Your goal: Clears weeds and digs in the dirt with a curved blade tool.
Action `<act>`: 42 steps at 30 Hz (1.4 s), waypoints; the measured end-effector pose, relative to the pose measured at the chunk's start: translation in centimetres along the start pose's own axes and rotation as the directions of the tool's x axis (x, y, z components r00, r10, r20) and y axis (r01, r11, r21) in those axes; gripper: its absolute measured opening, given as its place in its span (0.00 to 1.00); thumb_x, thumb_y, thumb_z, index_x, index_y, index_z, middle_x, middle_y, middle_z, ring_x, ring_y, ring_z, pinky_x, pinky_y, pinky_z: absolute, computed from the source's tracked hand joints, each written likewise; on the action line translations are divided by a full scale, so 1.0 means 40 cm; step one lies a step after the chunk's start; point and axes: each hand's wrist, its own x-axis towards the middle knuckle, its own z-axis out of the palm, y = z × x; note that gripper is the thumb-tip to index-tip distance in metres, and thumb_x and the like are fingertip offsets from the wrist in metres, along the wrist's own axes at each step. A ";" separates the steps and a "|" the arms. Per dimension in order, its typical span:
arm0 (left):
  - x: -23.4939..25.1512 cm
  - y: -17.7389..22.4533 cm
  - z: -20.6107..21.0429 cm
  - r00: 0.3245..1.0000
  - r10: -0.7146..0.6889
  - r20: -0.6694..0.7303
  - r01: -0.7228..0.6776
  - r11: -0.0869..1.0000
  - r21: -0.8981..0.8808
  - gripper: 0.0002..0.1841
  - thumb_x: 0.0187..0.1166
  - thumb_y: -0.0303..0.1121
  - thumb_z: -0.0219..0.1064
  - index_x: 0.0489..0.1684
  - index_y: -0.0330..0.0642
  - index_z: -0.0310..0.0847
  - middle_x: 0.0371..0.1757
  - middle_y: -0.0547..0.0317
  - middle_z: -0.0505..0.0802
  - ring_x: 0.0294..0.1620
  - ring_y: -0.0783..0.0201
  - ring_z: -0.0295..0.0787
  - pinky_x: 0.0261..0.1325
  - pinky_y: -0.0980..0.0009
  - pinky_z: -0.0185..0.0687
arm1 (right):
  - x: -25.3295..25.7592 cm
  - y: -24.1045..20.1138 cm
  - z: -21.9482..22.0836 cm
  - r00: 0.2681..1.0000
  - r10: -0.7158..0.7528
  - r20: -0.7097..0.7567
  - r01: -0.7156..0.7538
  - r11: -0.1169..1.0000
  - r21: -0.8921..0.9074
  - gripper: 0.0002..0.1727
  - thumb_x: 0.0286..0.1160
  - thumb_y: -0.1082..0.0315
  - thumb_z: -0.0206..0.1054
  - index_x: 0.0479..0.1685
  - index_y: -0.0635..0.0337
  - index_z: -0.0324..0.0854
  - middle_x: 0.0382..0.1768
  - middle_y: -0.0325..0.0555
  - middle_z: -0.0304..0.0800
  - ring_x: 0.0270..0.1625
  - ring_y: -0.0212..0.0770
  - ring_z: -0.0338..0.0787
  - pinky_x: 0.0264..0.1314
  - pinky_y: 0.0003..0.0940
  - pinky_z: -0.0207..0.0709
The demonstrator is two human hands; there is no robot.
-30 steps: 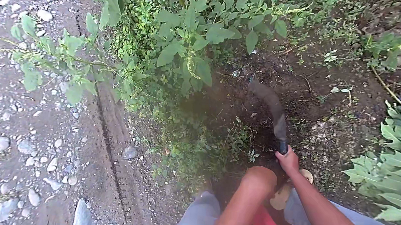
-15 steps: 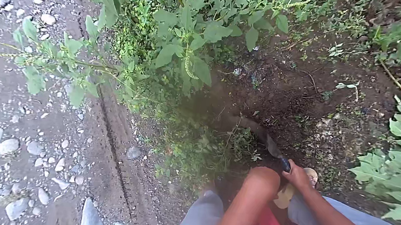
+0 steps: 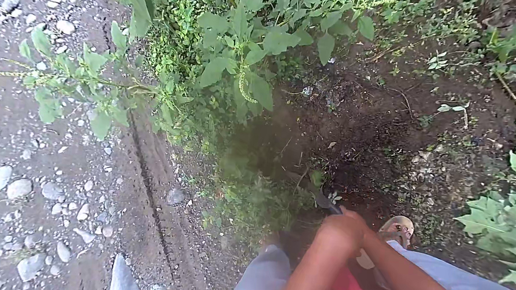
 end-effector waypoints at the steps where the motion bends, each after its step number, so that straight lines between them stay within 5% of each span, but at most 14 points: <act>1: -0.007 0.002 -0.002 1.000 -0.002 0.005 0.002 1.000 -0.003 0.21 0.87 0.32 0.63 0.70 0.25 0.76 0.76 0.30 0.81 0.80 0.34 0.75 0.78 0.36 0.70 | 0.010 0.009 -0.032 0.969 0.143 0.201 -0.148 0.989 0.009 0.34 0.81 0.59 0.67 0.86 0.61 0.67 0.64 0.69 0.88 0.66 0.69 0.89 0.70 0.69 0.78; 3: -0.004 -0.003 0.002 1.000 0.003 -0.001 -0.003 1.000 -0.007 0.20 0.87 0.32 0.63 0.68 0.25 0.78 0.76 0.30 0.81 0.80 0.35 0.75 0.78 0.37 0.70 | 0.016 0.024 -0.082 0.912 0.298 0.283 -0.307 0.951 -0.011 0.37 0.78 0.63 0.71 0.88 0.57 0.64 0.65 0.68 0.88 0.68 0.69 0.88 0.70 0.68 0.77; 11: -0.013 0.021 0.000 1.000 -0.025 0.011 0.025 1.000 -0.011 0.19 0.87 0.32 0.64 0.66 0.25 0.78 0.75 0.30 0.82 0.80 0.35 0.76 0.77 0.37 0.71 | 0.091 -0.075 -0.162 0.861 0.506 -0.046 -0.427 0.770 0.474 0.33 0.78 0.66 0.72 0.82 0.66 0.67 0.55 0.68 0.91 0.57 0.65 0.93 0.63 0.64 0.82; 13: -0.006 0.017 0.004 1.000 -0.016 -0.001 0.016 1.000 -0.007 0.19 0.87 0.33 0.64 0.66 0.25 0.79 0.74 0.30 0.82 0.79 0.35 0.77 0.77 0.36 0.71 | 0.120 -0.079 -0.146 0.869 0.495 -0.023 -0.448 0.804 0.390 0.35 0.78 0.66 0.71 0.84 0.65 0.64 0.58 0.68 0.90 0.59 0.64 0.93 0.64 0.62 0.82; 15: -0.016 0.015 0.003 1.000 -0.019 -0.003 0.018 1.000 -0.023 0.19 0.87 0.33 0.64 0.66 0.25 0.79 0.74 0.30 0.82 0.79 0.35 0.76 0.77 0.37 0.70 | 0.130 -0.057 -0.159 0.883 0.465 0.062 -0.469 0.874 0.125 0.37 0.81 0.65 0.68 0.88 0.62 0.59 0.65 0.68 0.87 0.68 0.66 0.89 0.69 0.62 0.80; 18: -0.019 0.009 0.001 1.000 -0.025 0.007 0.025 1.000 0.003 0.20 0.87 0.34 0.63 0.68 0.25 0.78 0.75 0.31 0.82 0.80 0.35 0.76 0.78 0.37 0.70 | 0.134 -0.032 -0.235 0.904 0.427 0.035 -0.423 0.902 -0.085 0.36 0.82 0.65 0.67 0.89 0.61 0.59 0.64 0.69 0.88 0.67 0.69 0.89 0.65 0.66 0.80; 21: -0.018 0.006 0.001 1.000 -0.017 0.002 0.018 1.000 -0.003 0.20 0.86 0.32 0.64 0.69 0.25 0.77 0.76 0.30 0.81 0.80 0.34 0.76 0.78 0.36 0.70 | 0.135 -0.033 -0.299 0.900 0.435 0.026 -0.434 0.900 -0.027 0.36 0.82 0.64 0.67 0.88 0.61 0.61 0.66 0.69 0.87 0.70 0.68 0.87 0.69 0.66 0.78; 26: -0.019 0.004 0.001 1.000 -0.004 -0.007 0.004 1.000 -0.020 0.20 0.87 0.33 0.64 0.67 0.24 0.78 0.75 0.29 0.82 0.80 0.34 0.76 0.78 0.37 0.70 | 0.147 -0.131 -0.222 0.863 0.504 -0.046 -0.441 0.793 0.420 0.36 0.78 0.66 0.70 0.86 0.66 0.62 0.60 0.68 0.89 0.62 0.63 0.91 0.66 0.61 0.81; 30: 0.005 -0.010 0.027 0.999 0.006 -0.048 -0.008 0.999 -0.043 0.18 0.84 0.34 0.68 0.60 0.25 0.83 0.69 0.31 0.86 0.75 0.36 0.80 0.74 0.37 0.74 | 0.131 -0.088 -0.169 0.878 0.458 0.141 -0.472 0.876 0.096 0.38 0.80 0.66 0.69 0.89 0.62 0.58 0.69 0.68 0.85 0.72 0.65 0.86 0.71 0.63 0.79; 32: 0.009 -0.013 0.031 0.999 0.012 -0.051 -0.014 0.999 -0.036 0.18 0.84 0.35 0.68 0.60 0.25 0.82 0.69 0.31 0.86 0.75 0.36 0.81 0.73 0.37 0.75 | 0.135 -0.075 -0.212 0.888 0.443 0.118 -0.445 0.895 -0.011 0.38 0.80 0.65 0.68 0.90 0.61 0.59 0.69 0.67 0.85 0.72 0.66 0.86 0.70 0.64 0.79; 35: -0.007 -0.006 0.017 1.000 0.001 -0.011 -0.001 1.000 -0.007 0.19 0.86 0.34 0.65 0.65 0.25 0.80 0.74 0.31 0.83 0.79 0.35 0.77 0.76 0.37 0.72 | 0.137 -0.076 -0.268 0.898 0.431 0.083 -0.435 0.900 0.023 0.37 0.80 0.64 0.68 0.89 0.62 0.61 0.70 0.67 0.85 0.73 0.66 0.85 0.72 0.64 0.77; 37: -0.017 -0.002 0.009 1.000 0.005 -0.013 -0.005 1.000 -0.009 0.20 0.86 0.34 0.65 0.66 0.24 0.79 0.75 0.30 0.82 0.80 0.35 0.76 0.77 0.36 0.71 | 0.142 -0.112 -0.269 0.893 0.443 0.081 -0.449 0.863 0.230 0.37 0.79 0.65 0.69 0.87 0.64 0.62 0.66 0.67 0.86 0.68 0.62 0.89 0.70 0.60 0.79; 40: -0.019 0.004 0.010 0.999 0.011 -0.034 -0.011 1.000 -0.006 0.20 0.86 0.34 0.66 0.66 0.24 0.79 0.73 0.30 0.83 0.78 0.34 0.77 0.75 0.36 0.72 | 0.158 -0.182 -0.191 0.896 0.427 0.119 -0.405 0.679 0.613 0.34 0.76 0.70 0.71 0.82 0.67 0.64 0.49 0.61 0.88 0.39 0.50 0.93 0.47 0.47 0.88; 42: -0.031 0.013 -0.001 1.000 -0.005 -0.019 0.005 1.000 0.021 0.20 0.86 0.34 0.65 0.66 0.23 0.78 0.74 0.29 0.82 0.79 0.33 0.76 0.76 0.35 0.71 | 0.152 -0.200 -0.119 0.912 0.374 0.166 -0.388 0.662 0.641 0.33 0.73 0.71 0.73 0.79 0.68 0.66 0.48 0.62 0.88 0.38 0.51 0.92 0.47 0.48 0.88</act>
